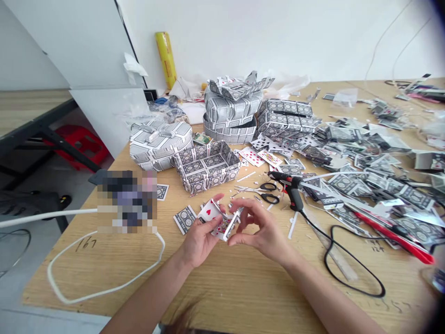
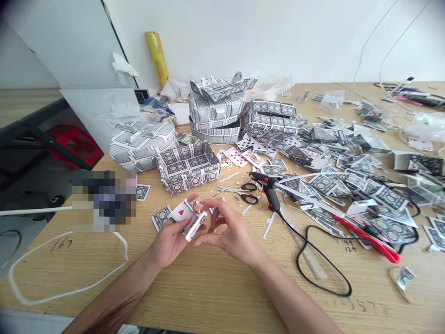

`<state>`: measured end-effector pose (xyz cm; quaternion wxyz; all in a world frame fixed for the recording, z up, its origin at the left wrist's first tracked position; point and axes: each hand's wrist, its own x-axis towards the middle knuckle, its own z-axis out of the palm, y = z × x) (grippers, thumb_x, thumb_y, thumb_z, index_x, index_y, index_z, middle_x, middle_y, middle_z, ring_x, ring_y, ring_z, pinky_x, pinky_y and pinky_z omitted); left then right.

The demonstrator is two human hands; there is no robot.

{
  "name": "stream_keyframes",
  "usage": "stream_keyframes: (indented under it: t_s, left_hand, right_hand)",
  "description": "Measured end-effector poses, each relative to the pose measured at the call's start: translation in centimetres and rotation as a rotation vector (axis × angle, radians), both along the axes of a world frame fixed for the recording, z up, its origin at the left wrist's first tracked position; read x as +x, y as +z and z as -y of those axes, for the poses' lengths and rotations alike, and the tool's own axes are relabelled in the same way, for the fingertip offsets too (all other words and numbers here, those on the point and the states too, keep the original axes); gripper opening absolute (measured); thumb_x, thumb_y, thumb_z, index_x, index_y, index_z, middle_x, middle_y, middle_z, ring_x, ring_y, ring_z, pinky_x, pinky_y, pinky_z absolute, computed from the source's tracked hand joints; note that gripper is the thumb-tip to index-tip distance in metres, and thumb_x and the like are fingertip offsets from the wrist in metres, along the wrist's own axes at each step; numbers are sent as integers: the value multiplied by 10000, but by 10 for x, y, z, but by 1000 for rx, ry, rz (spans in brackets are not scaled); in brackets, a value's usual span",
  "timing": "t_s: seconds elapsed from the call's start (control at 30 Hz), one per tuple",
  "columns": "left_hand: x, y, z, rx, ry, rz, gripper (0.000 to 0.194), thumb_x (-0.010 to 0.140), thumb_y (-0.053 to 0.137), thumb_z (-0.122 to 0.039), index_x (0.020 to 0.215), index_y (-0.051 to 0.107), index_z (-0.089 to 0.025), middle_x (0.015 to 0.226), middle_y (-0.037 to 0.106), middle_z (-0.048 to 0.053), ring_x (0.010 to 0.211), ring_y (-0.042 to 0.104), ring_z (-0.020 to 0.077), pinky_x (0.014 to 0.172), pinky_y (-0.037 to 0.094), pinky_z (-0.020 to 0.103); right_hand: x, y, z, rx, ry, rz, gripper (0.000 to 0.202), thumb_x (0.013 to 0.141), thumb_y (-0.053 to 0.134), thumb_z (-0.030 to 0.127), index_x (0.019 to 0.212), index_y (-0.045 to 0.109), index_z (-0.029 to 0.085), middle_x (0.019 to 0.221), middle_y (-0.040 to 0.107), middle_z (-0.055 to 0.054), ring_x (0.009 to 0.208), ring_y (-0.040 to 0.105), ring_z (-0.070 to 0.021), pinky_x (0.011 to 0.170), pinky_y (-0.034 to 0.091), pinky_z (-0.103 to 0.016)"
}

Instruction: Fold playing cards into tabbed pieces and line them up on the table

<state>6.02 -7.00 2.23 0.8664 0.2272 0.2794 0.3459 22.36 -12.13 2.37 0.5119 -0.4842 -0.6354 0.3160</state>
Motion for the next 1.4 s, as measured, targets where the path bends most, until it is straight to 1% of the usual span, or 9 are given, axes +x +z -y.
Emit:
stream_keyframes:
  t_s: [0.1, 0.23, 0.37, 0.47, 0.57, 0.67, 0.83, 1.1, 1.4]
  left_hand:
    - [1, 1, 1, 31, -35, -16, 481, 784, 712, -219, 1243, 577, -261, 1038, 674, 14, 895, 647, 139, 835, 504, 265]
    - [1, 2, 3, 94, -73, -40, 513, 769, 733, -327, 1256, 582, -282, 1025, 667, 13, 926, 616, 144, 865, 467, 261]
    - [-4, -3, 4, 198, -178, 29, 714, 727, 562, -705, 1302, 553, -281, 1116, 638, 67, 984, 583, 209, 857, 452, 315]
    - [-8, -7, 3, 266, -224, 51, 894, 620, 431, -853, 1298, 555, -282, 1077, 638, 80, 950, 563, 218, 802, 443, 310]
    - [-8, -7, 0, 377, -304, 26, 879, 484, 676, -769, 1192, 625, -252, 1008, 619, 67, 816, 521, 165, 705, 425, 264]
    - [-7, -4, 0, 501, -432, -102, 774, 441, 883, -489, 1129, 643, -227, 934, 600, 37, 726, 484, 119, 639, 400, 231]
    - [-6, 1, -1, 551, -416, -300, 487, 720, 750, -373, 1161, 630, -205, 1000, 652, 69, 883, 582, 193, 823, 451, 324]
    - [-4, 2, -5, 544, -364, -390, 262, 677, 761, -398, 750, 672, -162, 738, 639, 22, 760, 568, 182, 784, 451, 310]
    - [-5, 2, -5, 646, -394, -421, 240, 715, 706, -394, 689, 644, -163, 660, 568, 6, 687, 505, 158, 693, 413, 279]
  right_hand:
    - [-4, 0, -1, -11, 54, -60, 468, 757, 761, 332, 1159, 538, 248, 1034, 637, -48, 800, 647, -146, 634, 590, -268]
    - [-12, -4, -1, 99, -56, 12, 312, 807, 717, 277, 1088, 587, 236, 884, 636, -9, 649, 598, -100, 556, 556, -222]
    - [-16, -5, 1, 164, -90, 147, 412, 833, 686, 209, 1226, 572, 262, 847, 591, -5, 651, 574, -104, 574, 551, -232]
    - [-16, -3, 2, 203, -95, 228, 524, 849, 661, 199, 1339, 509, 307, 997, 569, -53, 737, 586, -121, 596, 563, -241]
    - [-13, 0, 3, 276, -176, 314, 563, 838, 675, 230, 1361, 491, 331, 1130, 537, -89, 864, 589, -167, 620, 567, -271]
    - [-9, 4, 4, 346, -160, 435, 465, 858, 651, 232, 1304, 556, 322, 1107, 582, -86, 904, 588, -190, 670, 554, -305]
    - [-5, 11, 3, 473, -71, 567, 288, 880, 616, 191, 1157, 655, 259, 1018, 660, -70, 934, 577, -199, 784, 535, -346]
    - [-4, 13, 4, 482, -43, 620, 336, 914, 514, 132, 1209, 626, 248, 980, 671, -81, 956, 589, -198, 788, 546, -335]
    - [-5, 13, 6, 466, -21, 670, 233, 907, 544, 157, 1113, 645, 199, 951, 681, -79, 953, 601, -202, 790, 540, -329]
